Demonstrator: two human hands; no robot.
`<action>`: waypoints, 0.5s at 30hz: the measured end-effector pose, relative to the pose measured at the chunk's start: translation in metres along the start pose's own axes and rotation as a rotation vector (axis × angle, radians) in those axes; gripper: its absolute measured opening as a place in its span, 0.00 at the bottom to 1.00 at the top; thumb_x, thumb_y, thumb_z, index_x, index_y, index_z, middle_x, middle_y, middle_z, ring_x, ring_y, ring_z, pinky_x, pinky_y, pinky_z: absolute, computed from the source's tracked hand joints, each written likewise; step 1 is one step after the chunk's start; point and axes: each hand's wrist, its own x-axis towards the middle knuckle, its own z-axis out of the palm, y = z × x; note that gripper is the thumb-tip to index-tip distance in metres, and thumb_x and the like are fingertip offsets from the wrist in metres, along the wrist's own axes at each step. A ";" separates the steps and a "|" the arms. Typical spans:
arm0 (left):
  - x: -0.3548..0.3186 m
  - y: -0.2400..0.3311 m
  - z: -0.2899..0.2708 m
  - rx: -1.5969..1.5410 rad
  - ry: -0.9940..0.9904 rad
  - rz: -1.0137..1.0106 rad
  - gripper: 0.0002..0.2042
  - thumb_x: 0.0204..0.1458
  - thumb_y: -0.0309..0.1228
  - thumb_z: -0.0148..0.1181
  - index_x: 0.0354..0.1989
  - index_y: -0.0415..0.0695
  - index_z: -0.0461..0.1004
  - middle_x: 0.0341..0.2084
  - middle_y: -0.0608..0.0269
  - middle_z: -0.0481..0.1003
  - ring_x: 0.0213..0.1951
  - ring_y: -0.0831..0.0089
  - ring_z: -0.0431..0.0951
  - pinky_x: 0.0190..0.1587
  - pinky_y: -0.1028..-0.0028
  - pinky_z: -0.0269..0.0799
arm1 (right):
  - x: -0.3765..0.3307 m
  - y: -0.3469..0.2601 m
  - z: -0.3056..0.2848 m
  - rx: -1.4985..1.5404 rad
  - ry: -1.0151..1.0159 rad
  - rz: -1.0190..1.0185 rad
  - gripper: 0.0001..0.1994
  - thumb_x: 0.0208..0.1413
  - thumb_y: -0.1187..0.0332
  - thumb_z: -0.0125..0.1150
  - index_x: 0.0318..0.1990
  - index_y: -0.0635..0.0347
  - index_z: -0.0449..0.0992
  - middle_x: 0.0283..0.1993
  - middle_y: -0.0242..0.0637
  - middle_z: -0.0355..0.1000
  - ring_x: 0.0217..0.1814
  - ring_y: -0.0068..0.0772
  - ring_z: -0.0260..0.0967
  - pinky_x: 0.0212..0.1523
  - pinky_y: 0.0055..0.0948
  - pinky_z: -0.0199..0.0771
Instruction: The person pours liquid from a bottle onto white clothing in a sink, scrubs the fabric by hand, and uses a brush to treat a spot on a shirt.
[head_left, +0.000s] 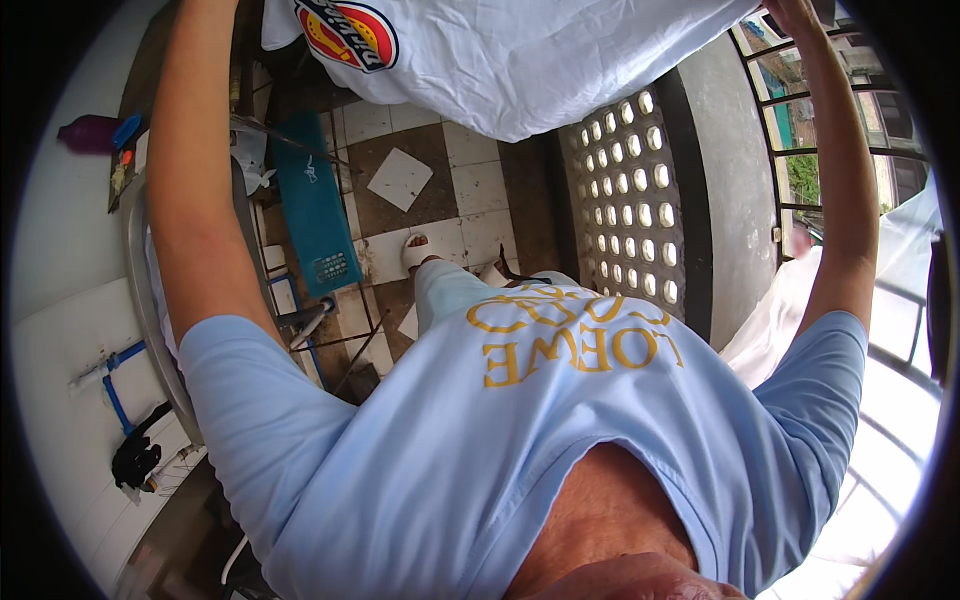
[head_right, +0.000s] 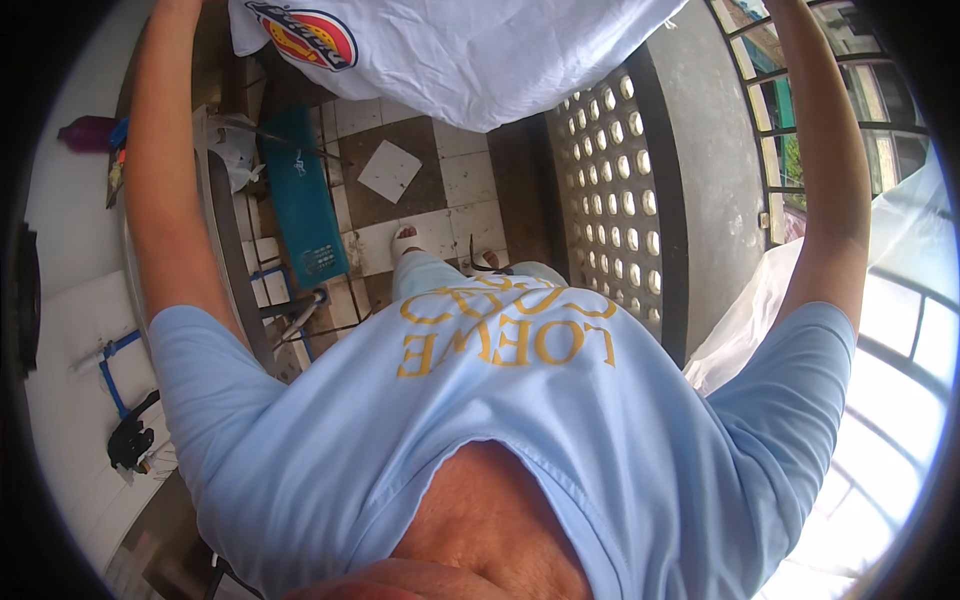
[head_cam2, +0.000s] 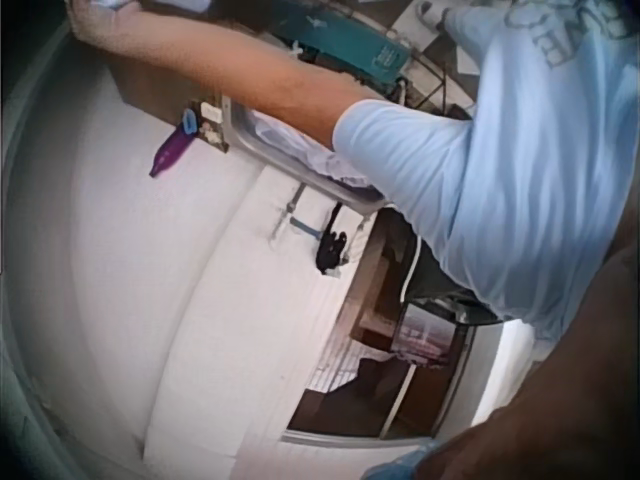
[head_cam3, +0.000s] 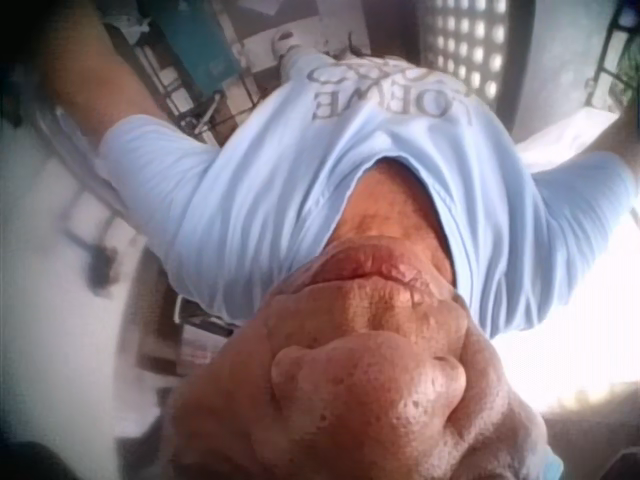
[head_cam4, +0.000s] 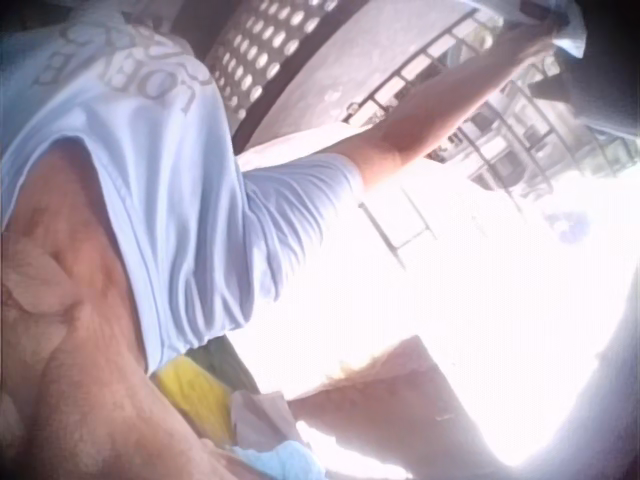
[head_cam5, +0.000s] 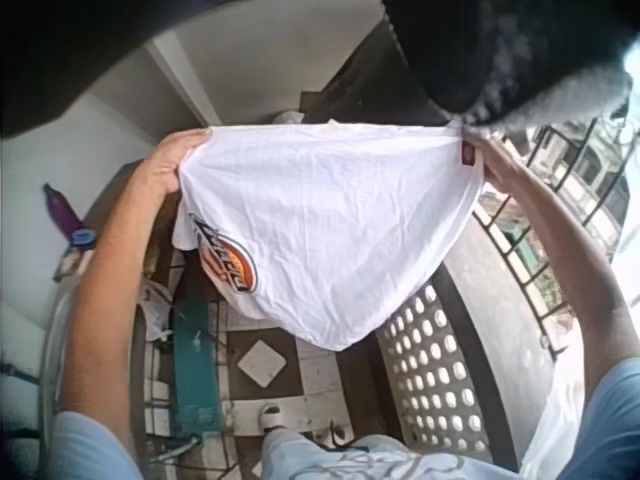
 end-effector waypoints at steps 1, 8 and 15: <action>-0.001 0.016 0.000 0.001 -0.002 0.003 0.13 0.55 0.30 0.59 0.44 0.35 0.74 0.39 0.53 0.78 0.42 0.65 0.79 0.49 0.66 0.74 | 0.008 -0.001 -0.006 -0.022 -0.028 -0.006 0.15 0.62 0.54 0.52 0.27 0.51 0.72 0.25 0.27 0.67 0.27 0.23 0.65 0.32 0.30 0.69; 0.006 0.093 0.008 0.009 -0.010 0.032 0.13 0.55 0.30 0.58 0.45 0.34 0.73 0.40 0.52 0.78 0.42 0.64 0.79 0.50 0.66 0.74 | 0.041 -0.012 -0.021 -0.012 -0.059 -0.035 0.14 0.62 0.54 0.52 0.31 0.53 0.73 0.27 0.27 0.68 0.29 0.23 0.66 0.34 0.31 0.70; 0.006 0.101 0.022 0.053 -0.038 0.063 0.14 0.55 0.30 0.58 0.46 0.34 0.73 0.40 0.51 0.78 0.42 0.64 0.79 0.48 0.67 0.75 | 0.041 -0.020 -0.021 0.003 -0.005 -0.033 0.16 0.62 0.53 0.52 0.40 0.57 0.74 0.33 0.30 0.71 0.34 0.26 0.70 0.40 0.31 0.73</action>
